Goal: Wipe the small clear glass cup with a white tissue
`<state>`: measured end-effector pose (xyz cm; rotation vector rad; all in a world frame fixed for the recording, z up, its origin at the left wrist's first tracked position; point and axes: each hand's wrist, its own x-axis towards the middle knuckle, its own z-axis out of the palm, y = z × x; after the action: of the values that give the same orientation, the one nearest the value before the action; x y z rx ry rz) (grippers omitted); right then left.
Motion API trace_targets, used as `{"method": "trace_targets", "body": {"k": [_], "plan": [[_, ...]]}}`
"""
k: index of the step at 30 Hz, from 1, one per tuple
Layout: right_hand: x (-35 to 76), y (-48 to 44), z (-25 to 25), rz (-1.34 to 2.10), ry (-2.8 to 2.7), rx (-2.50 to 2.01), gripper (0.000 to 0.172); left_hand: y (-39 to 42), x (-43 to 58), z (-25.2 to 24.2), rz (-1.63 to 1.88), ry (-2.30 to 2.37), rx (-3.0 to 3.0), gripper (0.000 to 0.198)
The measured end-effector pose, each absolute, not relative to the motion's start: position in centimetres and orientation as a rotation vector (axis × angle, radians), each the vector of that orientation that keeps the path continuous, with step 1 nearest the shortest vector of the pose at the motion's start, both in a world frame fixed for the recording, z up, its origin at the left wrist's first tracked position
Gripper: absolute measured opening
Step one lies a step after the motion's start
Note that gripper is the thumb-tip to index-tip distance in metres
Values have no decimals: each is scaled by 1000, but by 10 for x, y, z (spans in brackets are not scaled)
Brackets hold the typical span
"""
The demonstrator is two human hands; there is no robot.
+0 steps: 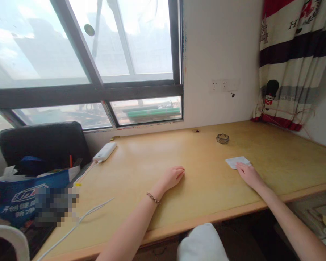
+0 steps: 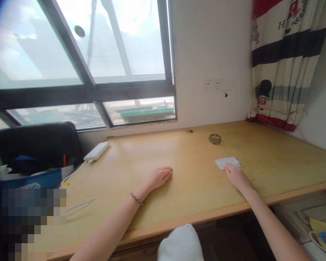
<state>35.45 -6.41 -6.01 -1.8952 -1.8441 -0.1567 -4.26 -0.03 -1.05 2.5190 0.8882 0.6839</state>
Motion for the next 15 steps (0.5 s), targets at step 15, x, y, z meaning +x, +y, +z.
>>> {"method": "trace_targets", "body": {"k": [15], "plan": [[92, -20, 15, 439, -1610, -1023, 37, 6, -42, -7, 1346, 775, 1320, 43]]}}
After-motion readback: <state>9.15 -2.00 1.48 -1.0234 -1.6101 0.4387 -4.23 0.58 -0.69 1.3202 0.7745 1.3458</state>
